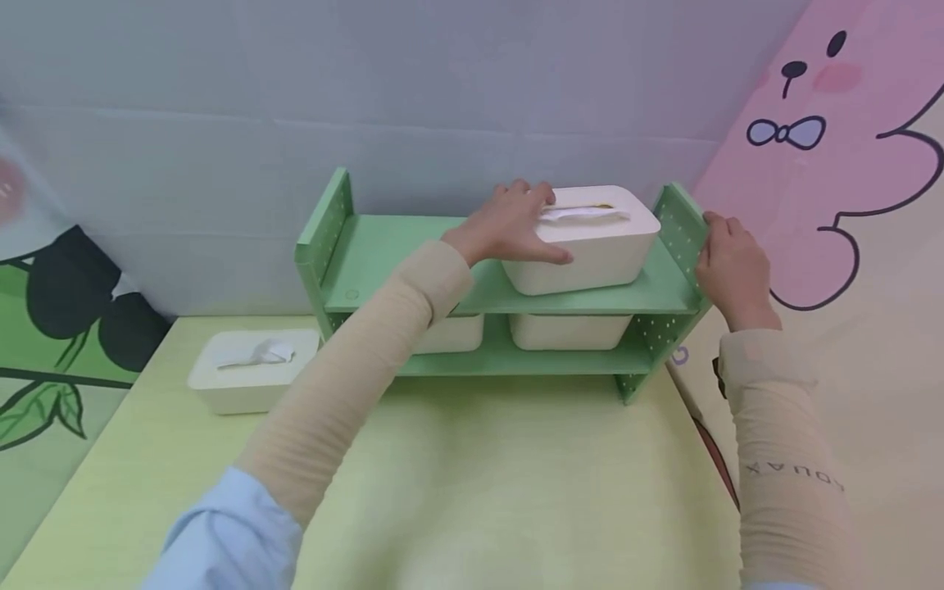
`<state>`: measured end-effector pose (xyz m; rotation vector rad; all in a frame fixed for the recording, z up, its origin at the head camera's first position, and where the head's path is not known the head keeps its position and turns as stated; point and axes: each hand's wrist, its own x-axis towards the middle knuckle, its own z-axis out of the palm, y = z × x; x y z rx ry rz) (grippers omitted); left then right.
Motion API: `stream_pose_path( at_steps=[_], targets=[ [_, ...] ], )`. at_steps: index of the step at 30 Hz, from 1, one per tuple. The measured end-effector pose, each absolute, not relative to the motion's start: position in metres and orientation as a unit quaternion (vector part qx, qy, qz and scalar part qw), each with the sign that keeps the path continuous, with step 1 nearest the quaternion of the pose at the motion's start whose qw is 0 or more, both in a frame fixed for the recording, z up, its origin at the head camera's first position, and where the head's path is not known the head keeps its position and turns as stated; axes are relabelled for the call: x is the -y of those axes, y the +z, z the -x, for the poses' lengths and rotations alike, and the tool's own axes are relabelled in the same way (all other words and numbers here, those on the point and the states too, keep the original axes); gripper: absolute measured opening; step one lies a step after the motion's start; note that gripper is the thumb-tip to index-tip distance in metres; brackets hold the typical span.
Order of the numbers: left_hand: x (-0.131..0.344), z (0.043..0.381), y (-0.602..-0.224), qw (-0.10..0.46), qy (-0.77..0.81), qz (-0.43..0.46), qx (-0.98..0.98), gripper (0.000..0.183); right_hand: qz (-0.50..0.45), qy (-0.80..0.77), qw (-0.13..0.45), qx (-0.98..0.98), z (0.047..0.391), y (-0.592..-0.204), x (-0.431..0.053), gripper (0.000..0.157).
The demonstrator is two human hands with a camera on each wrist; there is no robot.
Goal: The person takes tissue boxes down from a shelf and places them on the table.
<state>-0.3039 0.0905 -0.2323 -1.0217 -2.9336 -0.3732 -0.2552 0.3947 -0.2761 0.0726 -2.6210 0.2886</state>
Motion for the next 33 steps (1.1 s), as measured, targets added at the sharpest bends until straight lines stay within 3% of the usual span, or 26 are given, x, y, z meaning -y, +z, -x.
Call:
stream_pose_path(
  at_steps=[21, 33],
  targets=[
    [-0.086, 0.274, -0.227, 0.026, -0.132, 0.298, 0.945, 0.081, -0.052, 0.109, 0.250, 0.961, 0.248, -0.276, -0.412, 0.043],
    [-0.069, 0.261, -0.202, 0.032, -0.144, 0.274, 0.950, 0.077, -0.070, 0.108, 0.251, 0.959, 0.246, -0.275, -0.418, 0.044]
  ],
)
